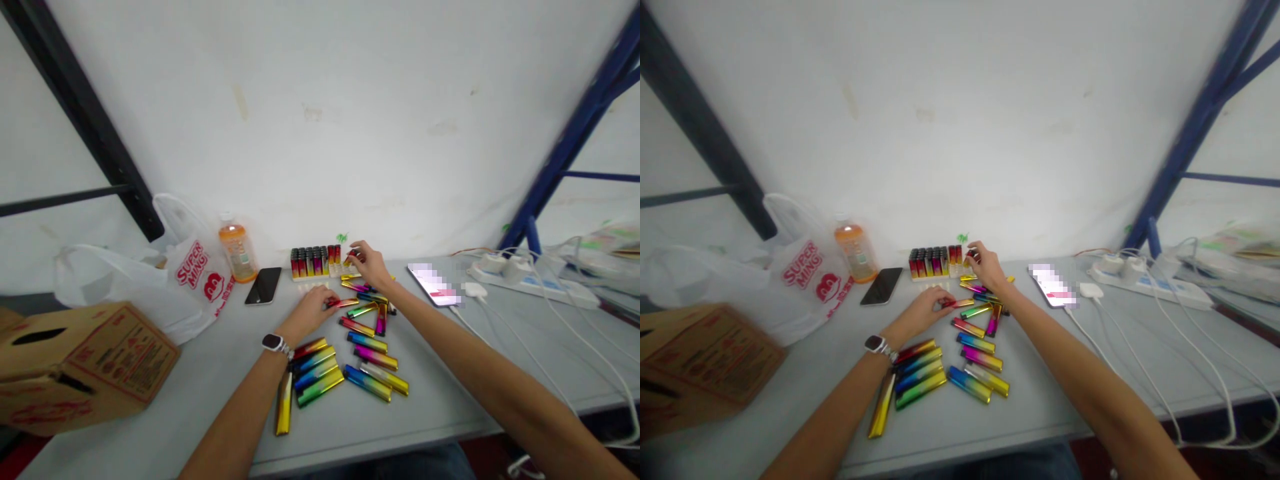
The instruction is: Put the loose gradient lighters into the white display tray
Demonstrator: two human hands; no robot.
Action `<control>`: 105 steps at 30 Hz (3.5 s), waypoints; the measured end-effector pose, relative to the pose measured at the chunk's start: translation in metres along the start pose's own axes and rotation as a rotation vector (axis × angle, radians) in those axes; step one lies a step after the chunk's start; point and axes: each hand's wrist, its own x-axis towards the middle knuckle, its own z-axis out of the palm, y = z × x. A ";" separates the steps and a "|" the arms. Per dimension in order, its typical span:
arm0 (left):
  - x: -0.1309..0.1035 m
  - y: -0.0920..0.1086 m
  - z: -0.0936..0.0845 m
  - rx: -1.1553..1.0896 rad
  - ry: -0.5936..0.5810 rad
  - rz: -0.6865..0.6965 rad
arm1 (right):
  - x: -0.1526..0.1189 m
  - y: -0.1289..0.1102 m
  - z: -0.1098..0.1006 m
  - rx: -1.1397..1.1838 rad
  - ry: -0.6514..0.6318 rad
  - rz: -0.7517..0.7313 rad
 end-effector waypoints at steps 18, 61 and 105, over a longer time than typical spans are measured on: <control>0.000 -0.015 0.004 -0.113 0.054 -0.130 | 0.044 0.044 0.020 0.040 -0.160 0.030; 0.017 0.011 0.002 -0.659 0.504 -0.128 | -0.032 -0.054 0.011 0.032 -0.275 0.021; -0.003 0.030 -0.015 -0.404 -0.216 -0.086 | -0.072 -0.054 0.012 0.309 0.069 0.210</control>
